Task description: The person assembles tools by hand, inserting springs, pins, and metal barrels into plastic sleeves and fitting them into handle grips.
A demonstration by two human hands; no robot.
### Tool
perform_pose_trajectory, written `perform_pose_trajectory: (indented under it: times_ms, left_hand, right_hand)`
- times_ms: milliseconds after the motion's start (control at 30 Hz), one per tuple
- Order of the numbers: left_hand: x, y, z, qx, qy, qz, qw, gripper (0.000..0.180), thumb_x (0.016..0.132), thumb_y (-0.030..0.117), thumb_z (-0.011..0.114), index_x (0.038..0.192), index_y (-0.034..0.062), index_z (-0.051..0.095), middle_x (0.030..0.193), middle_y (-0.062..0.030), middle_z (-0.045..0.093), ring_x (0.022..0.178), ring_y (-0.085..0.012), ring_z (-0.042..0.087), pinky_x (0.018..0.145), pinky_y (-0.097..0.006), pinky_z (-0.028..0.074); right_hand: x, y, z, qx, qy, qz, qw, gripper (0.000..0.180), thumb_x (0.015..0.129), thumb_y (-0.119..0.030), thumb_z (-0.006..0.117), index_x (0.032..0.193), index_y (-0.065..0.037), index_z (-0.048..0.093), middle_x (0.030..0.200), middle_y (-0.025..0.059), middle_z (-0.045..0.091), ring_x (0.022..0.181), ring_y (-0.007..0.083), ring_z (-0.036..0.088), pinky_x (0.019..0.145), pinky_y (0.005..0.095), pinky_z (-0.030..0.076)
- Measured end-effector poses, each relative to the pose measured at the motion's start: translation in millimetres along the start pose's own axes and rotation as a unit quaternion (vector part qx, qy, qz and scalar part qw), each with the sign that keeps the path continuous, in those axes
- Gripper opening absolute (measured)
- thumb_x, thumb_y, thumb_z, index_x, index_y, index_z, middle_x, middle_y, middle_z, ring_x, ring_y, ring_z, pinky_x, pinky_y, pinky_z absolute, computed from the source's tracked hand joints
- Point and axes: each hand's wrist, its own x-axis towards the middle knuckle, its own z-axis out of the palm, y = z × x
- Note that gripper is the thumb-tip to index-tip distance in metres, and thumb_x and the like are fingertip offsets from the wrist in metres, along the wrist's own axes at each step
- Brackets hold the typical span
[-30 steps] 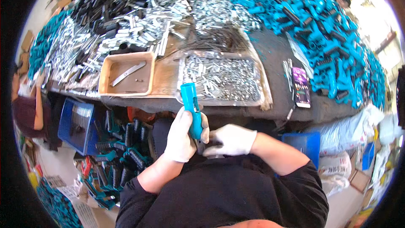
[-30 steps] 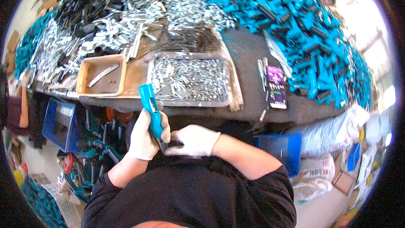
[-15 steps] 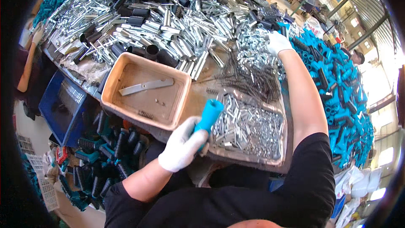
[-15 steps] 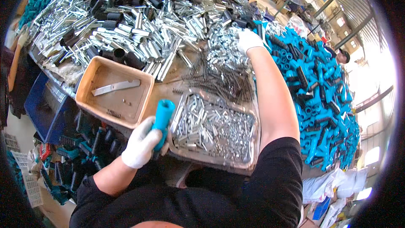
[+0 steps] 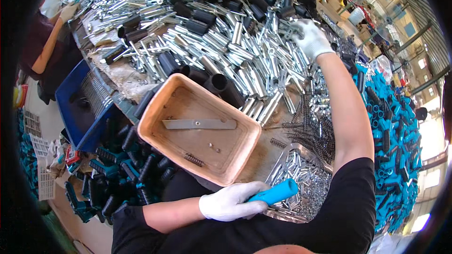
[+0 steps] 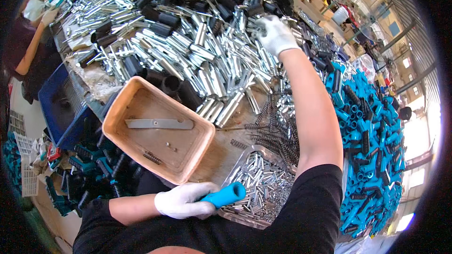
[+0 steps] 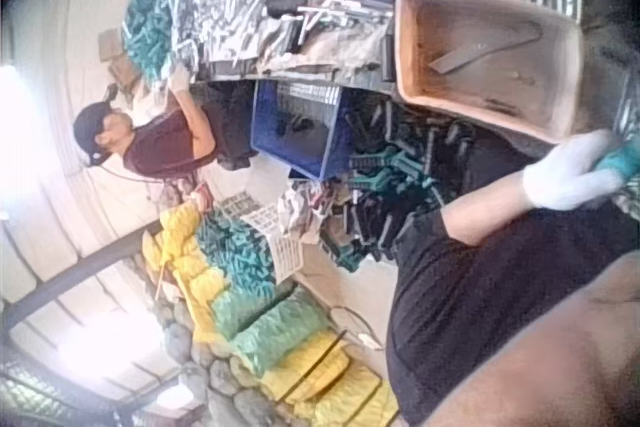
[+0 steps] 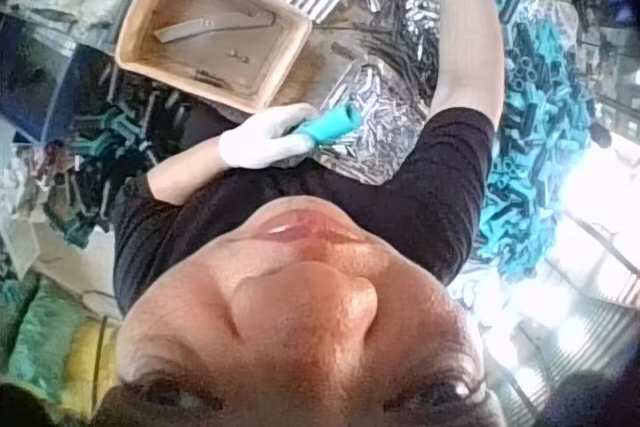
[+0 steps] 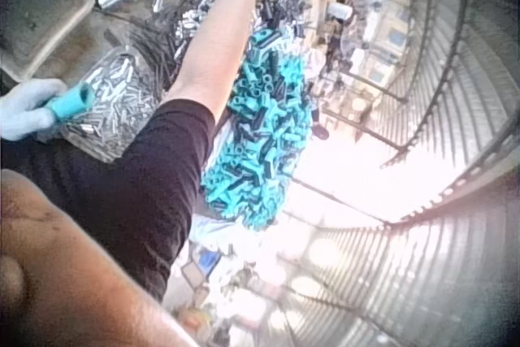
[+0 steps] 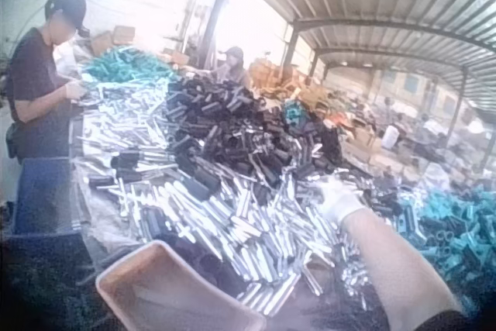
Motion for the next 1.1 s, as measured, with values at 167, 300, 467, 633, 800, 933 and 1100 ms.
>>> perform_pose_trajectory:
  times_ms: [167,300,467,633,800,933,1100]
  left_hand:
    - [-3,2,5,0.047,-0.001,0.009,0.999,0.04,0.094,0.033,0.052,0.12,0.0026,0.049,0.068,-0.0033,0.054,0.059,-0.0115,0.054,0.057,-0.029,0.045]
    - [-5,-6,13,0.014,0.053,0.034,0.998,0.03,0.094,0.029,0.053,0.106,0.0018,0.05,0.07,-0.0025,0.053,0.059,-0.0101,0.05,0.055,-0.026,0.043]
    - [-33,-14,31,-0.111,0.092,0.076,0.987,0.033,0.092,0.024,0.054,0.111,-0.0025,0.048,0.078,-0.0037,0.054,0.059,-0.009,0.049,0.054,-0.023,0.041]
    - [-90,-29,32,0.025,-0.003,-0.065,0.998,0.034,0.092,0.024,0.055,0.117,0.0012,0.05,0.081,-0.001,0.057,0.061,-0.0065,0.049,0.054,-0.023,0.04]
    - [-75,-102,12,-0.008,-0.138,-0.229,0.964,0.045,0.095,0.039,0.053,0.116,-0.0009,0.053,0.09,-0.0061,0.059,0.079,-0.0151,0.055,0.071,-0.028,0.046]
    - [-35,-103,-13,0.059,-0.235,-0.311,0.919,0.058,0.093,0.045,0.052,0.128,-0.0009,0.05,0.13,-0.0185,0.053,0.12,-0.0272,0.049,0.104,-0.036,0.034]
    - [-17,-118,-14,0.167,-0.176,-0.229,0.943,0.056,0.088,0.04,0.058,0.131,0.0067,0.048,0.13,-0.0181,0.053,0.119,-0.0301,0.051,0.102,-0.039,0.039]
  right_hand:
    - [-19,-42,-14,-0.008,0.018,-0.087,0.996,0.029,0.083,-0.024,0.063,0.11,-0.014,0.062,0.124,0.0129,0.053,0.114,0.0311,0.052,0.099,0.0384,0.042]
    - [-56,-67,-53,-0.022,-0.009,-0.087,0.996,0.027,0.081,-0.022,0.064,0.107,-0.013,0.063,0.119,0.0138,0.055,0.111,0.0315,0.053,0.096,0.0382,0.043]
    - [-123,-78,-89,-0.054,0.01,-0.059,0.997,0.027,0.081,-0.021,0.063,0.106,-0.013,0.063,0.116,0.0116,0.057,0.109,0.0301,0.055,0.096,0.0378,0.044]
    - [-159,-63,-114,-0.045,-0.014,-0.005,0.999,0.025,0.084,-0.024,0.061,0.106,-0.014,0.064,0.118,0.0126,0.056,0.109,0.0306,0.056,0.094,0.0387,0.046]
    - [-116,7,-44,-0.124,0.021,-0.016,0.992,0.032,0.083,-0.021,0.061,0.114,-0.013,0.059,0.122,0.016,0.053,0.114,0.034,0.052,0.097,0.0405,0.043]
    - [-22,22,-34,-0.078,0.029,0.016,0.996,0.034,0.079,-0.02,0.063,0.112,-0.012,0.06,0.124,0.0159,0.053,0.113,0.033,0.053,0.097,0.0411,0.043]
    - [31,34,-9,0.003,0.169,-0.059,0.984,0.03,0.075,-0.016,0.064,0.105,-0.009,0.063,0.116,0.0171,0.058,0.101,0.0353,0.058,0.088,0.0412,0.047]
